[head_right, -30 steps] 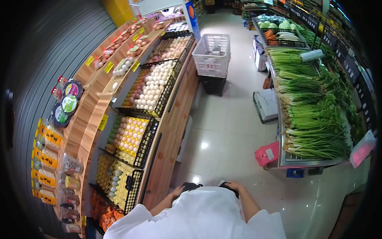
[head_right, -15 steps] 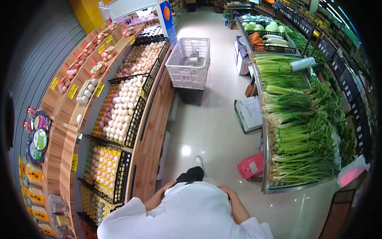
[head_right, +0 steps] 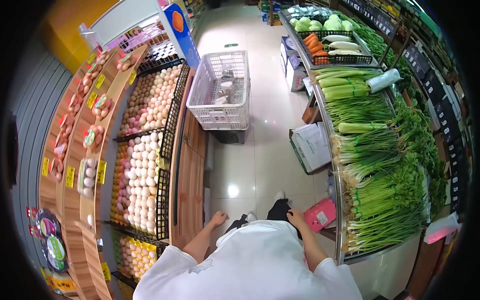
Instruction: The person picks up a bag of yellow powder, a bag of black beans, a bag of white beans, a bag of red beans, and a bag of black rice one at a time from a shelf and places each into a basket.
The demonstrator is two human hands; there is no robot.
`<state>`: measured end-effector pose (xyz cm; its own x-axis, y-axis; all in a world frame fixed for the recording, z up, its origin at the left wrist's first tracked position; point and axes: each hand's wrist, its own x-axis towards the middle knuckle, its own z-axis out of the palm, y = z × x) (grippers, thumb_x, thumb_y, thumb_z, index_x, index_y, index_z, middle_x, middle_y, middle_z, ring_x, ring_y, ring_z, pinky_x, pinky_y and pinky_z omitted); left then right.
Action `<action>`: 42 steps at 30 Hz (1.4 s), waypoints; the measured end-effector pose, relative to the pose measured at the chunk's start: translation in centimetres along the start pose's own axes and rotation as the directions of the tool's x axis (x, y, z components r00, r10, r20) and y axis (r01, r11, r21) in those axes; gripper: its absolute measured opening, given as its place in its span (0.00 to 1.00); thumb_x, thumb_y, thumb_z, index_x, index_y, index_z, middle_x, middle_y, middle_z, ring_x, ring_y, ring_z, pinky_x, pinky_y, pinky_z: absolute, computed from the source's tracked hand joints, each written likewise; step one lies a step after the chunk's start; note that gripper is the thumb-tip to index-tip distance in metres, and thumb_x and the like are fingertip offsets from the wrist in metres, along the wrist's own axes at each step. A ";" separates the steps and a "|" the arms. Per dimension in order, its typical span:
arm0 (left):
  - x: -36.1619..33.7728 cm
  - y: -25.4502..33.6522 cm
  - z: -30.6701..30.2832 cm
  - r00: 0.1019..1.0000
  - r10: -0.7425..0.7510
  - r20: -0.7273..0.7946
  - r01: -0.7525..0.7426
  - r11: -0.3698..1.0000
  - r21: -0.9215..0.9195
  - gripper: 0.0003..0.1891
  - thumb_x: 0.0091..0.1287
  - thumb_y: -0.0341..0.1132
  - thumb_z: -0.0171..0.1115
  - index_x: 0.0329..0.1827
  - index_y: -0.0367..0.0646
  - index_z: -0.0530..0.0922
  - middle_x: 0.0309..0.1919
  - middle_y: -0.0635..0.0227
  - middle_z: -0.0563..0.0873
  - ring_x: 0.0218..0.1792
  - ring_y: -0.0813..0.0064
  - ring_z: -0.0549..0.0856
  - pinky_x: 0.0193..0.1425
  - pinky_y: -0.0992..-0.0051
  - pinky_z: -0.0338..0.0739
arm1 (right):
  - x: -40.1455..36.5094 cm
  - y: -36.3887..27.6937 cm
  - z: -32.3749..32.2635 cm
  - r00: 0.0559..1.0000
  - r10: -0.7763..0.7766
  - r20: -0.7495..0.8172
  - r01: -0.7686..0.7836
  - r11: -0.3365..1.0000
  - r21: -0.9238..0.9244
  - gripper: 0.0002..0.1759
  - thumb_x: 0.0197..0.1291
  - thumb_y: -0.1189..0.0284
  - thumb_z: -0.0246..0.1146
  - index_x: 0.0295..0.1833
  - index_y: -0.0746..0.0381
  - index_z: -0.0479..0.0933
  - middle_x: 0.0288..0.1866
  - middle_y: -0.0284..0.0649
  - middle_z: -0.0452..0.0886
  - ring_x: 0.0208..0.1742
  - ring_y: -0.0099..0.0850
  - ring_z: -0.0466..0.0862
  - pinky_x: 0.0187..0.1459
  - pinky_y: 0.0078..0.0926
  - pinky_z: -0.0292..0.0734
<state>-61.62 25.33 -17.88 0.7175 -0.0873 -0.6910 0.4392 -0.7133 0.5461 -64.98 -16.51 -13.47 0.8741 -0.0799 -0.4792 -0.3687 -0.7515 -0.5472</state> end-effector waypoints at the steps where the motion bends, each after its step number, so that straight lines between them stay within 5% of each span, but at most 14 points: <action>1: 1.3 2.9 -1.0 0.999 0.049 0.018 -0.050 0.998 0.033 0.17 0.60 0.45 0.54 0.36 0.42 0.85 0.38 0.51 0.85 0.44 0.55 0.84 0.52 0.62 0.76 | 1.7 -0.1 0.0 0.999 0.021 0.032 -0.020 1.000 -0.020 0.19 0.57 0.60 0.59 0.49 0.61 0.80 0.50 0.50 0.81 0.54 0.47 0.78 0.57 0.39 0.72; 3: 3.4 7.6 -1.4 0.993 0.116 0.026 -0.117 0.990 0.075 0.18 0.61 0.45 0.53 0.38 0.41 0.84 0.39 0.50 0.85 0.44 0.54 0.84 0.52 0.61 0.76 | 5.0 -0.1 -0.7 0.998 -0.028 0.050 0.033 0.995 -0.095 0.18 0.57 0.61 0.58 0.48 0.61 0.80 0.49 0.49 0.81 0.53 0.47 0.78 0.56 0.40 0.73; 10: 16.7 16.5 -2.0 0.963 0.223 0.153 -0.255 0.935 0.245 0.16 0.61 0.42 0.53 0.42 0.40 0.82 0.42 0.51 0.84 0.46 0.51 0.82 0.53 0.61 0.75 | 22.0 0.0 -7.6 0.984 -0.156 -0.085 0.173 0.953 0.247 0.18 0.56 0.59 0.59 0.45 0.60 0.81 0.46 0.47 0.82 0.50 0.46 0.80 0.52 0.39 0.74; 15: 23.8 30.5 -8.0 0.945 0.318 0.083 -0.328 0.895 0.303 0.15 0.62 0.40 0.52 0.42 0.39 0.81 0.40 0.50 0.84 0.45 0.50 0.82 0.52 0.60 0.76 | 29.0 -5.3 -20.3 0.996 -0.046 0.075 0.034 0.987 0.160 0.18 0.59 0.61 0.59 0.46 0.63 0.80 0.45 0.48 0.83 0.49 0.41 0.81 0.51 0.34 0.74; 20: 29.2 40.0 -10.8 0.884 0.458 -0.087 -0.432 0.875 0.217 0.15 0.62 0.40 0.56 0.45 0.40 0.79 0.43 0.50 0.83 0.46 0.51 0.81 0.53 0.60 0.75 | 35.0 -9.9 -27.9 0.965 -0.193 0.179 0.141 0.953 0.267 0.17 0.61 0.61 0.59 0.45 0.64 0.79 0.40 0.43 0.83 0.42 0.33 0.81 0.46 0.28 0.74; 27: 35.3 46.7 -14.0 0.927 0.371 0.060 -0.375 0.924 0.077 0.15 0.63 0.42 0.58 0.47 0.42 0.78 0.42 0.51 0.83 0.47 0.52 0.81 0.53 0.60 0.75 | 48.6 -17.5 -34.0 0.904 -0.369 0.216 0.291 0.901 0.321 0.15 0.64 0.65 0.59 0.50 0.63 0.78 0.38 0.37 0.82 0.41 0.25 0.79 0.44 0.23 0.73; 33: 43.0 50.6 -18.1 0.942 0.320 -0.101 -0.327 0.943 -0.067 0.18 0.64 0.44 0.57 0.49 0.41 0.75 0.42 0.51 0.82 0.47 0.51 0.81 0.51 0.58 0.74 | 61.7 -31.8 -40.3 0.820 -0.483 0.306 0.464 0.875 0.139 0.16 0.61 0.66 0.60 0.50 0.63 0.76 0.45 0.42 0.83 0.48 0.31 0.82 0.46 0.30 0.74; 37: 47.4 52.4 -21.8 0.943 0.278 -0.184 -0.291 0.955 -0.049 0.17 0.64 0.45 0.55 0.46 0.40 0.76 0.42 0.51 0.82 0.46 0.50 0.81 0.51 0.57 0.75 | 70.5 -41.8 -41.4 0.666 -0.669 0.328 0.721 0.691 -0.056 0.16 0.56 0.66 0.62 0.48 0.63 0.77 0.45 0.46 0.81 0.47 0.41 0.81 0.49 0.35 0.76; 42: 47.4 55.3 -27.2 0.944 0.153 -0.292 -0.258 0.895 -0.365 0.15 0.66 0.42 0.54 0.44 0.39 0.78 0.42 0.52 0.83 0.44 0.53 0.82 0.48 0.61 0.76 | 79.8 -52.1 -37.7 0.576 -0.717 0.394 0.818 0.511 -0.265 0.13 0.53 0.67 0.63 0.42 0.63 0.77 0.42 0.46 0.82 0.45 0.44 0.81 0.46 0.39 0.77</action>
<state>11.37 0.64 -7.62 0.9026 0.0112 -0.4303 0.4048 -0.3622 0.8396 35.88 -8.45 2.64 0.6428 0.7504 -0.1542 0.6100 -0.6231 -0.4895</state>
